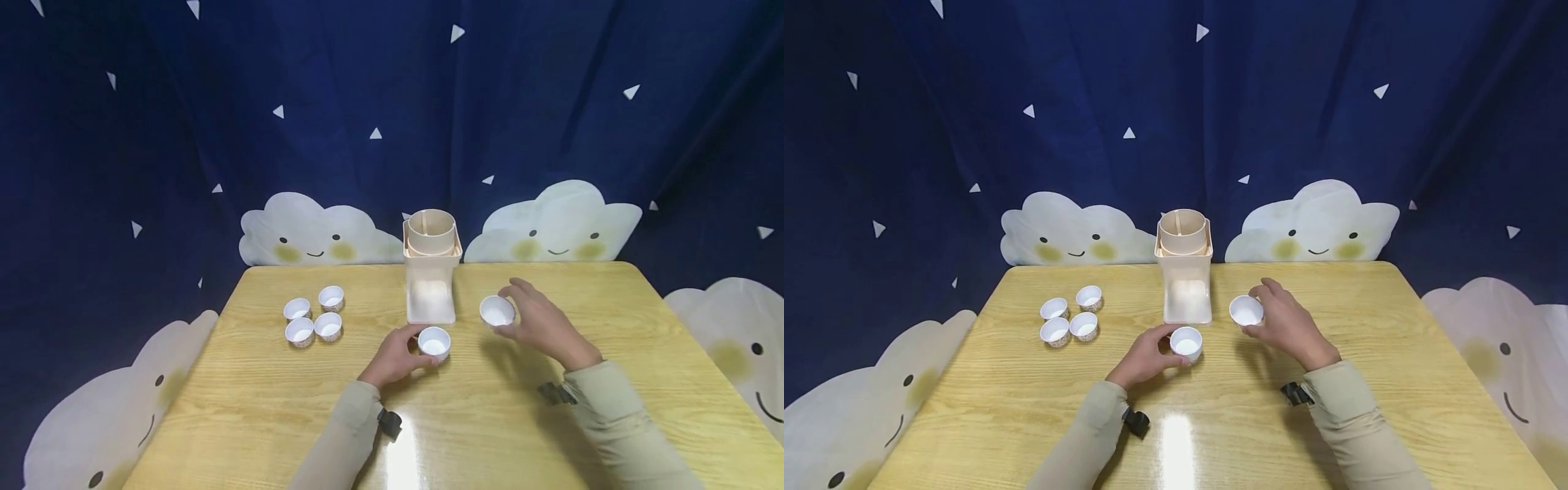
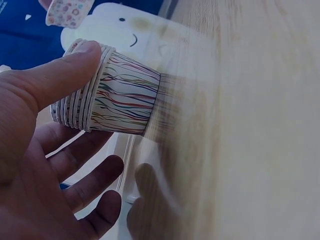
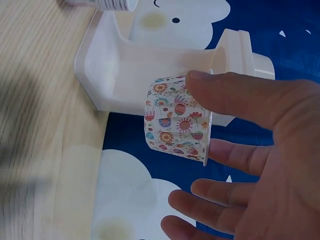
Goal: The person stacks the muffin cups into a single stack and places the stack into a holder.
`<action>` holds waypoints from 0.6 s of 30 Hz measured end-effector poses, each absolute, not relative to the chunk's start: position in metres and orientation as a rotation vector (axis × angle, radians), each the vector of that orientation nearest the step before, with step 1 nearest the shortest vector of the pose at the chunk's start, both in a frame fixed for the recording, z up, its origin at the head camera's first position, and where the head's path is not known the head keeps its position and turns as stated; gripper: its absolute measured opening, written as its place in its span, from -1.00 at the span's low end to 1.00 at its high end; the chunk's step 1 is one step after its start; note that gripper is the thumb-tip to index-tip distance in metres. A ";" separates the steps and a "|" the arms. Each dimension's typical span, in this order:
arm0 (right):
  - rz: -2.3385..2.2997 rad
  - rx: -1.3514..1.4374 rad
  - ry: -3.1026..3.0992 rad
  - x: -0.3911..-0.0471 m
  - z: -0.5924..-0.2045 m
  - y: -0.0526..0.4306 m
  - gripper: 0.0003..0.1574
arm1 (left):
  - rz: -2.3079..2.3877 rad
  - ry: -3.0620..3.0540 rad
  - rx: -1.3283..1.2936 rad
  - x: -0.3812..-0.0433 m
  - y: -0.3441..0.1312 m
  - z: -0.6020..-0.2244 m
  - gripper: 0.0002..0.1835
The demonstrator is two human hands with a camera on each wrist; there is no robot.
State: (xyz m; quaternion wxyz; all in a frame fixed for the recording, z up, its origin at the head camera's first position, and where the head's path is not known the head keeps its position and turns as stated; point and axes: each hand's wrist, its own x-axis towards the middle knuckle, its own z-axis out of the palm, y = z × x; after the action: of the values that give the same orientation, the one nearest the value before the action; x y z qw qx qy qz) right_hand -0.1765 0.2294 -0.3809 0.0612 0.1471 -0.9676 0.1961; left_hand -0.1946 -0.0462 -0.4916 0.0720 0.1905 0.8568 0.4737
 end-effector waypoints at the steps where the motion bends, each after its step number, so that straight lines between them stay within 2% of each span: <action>1: 0.595 0.453 -2.928 -0.177 -0.381 0.228 -0.25 | 1.420 2.576 0.570 -0.195 -0.046 -0.492 -0.31; 18: 0.650 0.518 -2.956 -0.186 -0.383 0.210 -0.27 | 1.429 2.568 0.567 -0.195 -0.046 -0.491 -0.32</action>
State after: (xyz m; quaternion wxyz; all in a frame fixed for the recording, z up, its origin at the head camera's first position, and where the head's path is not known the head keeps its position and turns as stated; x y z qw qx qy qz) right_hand -0.1858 0.2103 -0.3828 0.0354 0.1687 -0.9620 0.2116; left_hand -0.1951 -0.0459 -0.4906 0.0742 0.1890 0.8556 0.4762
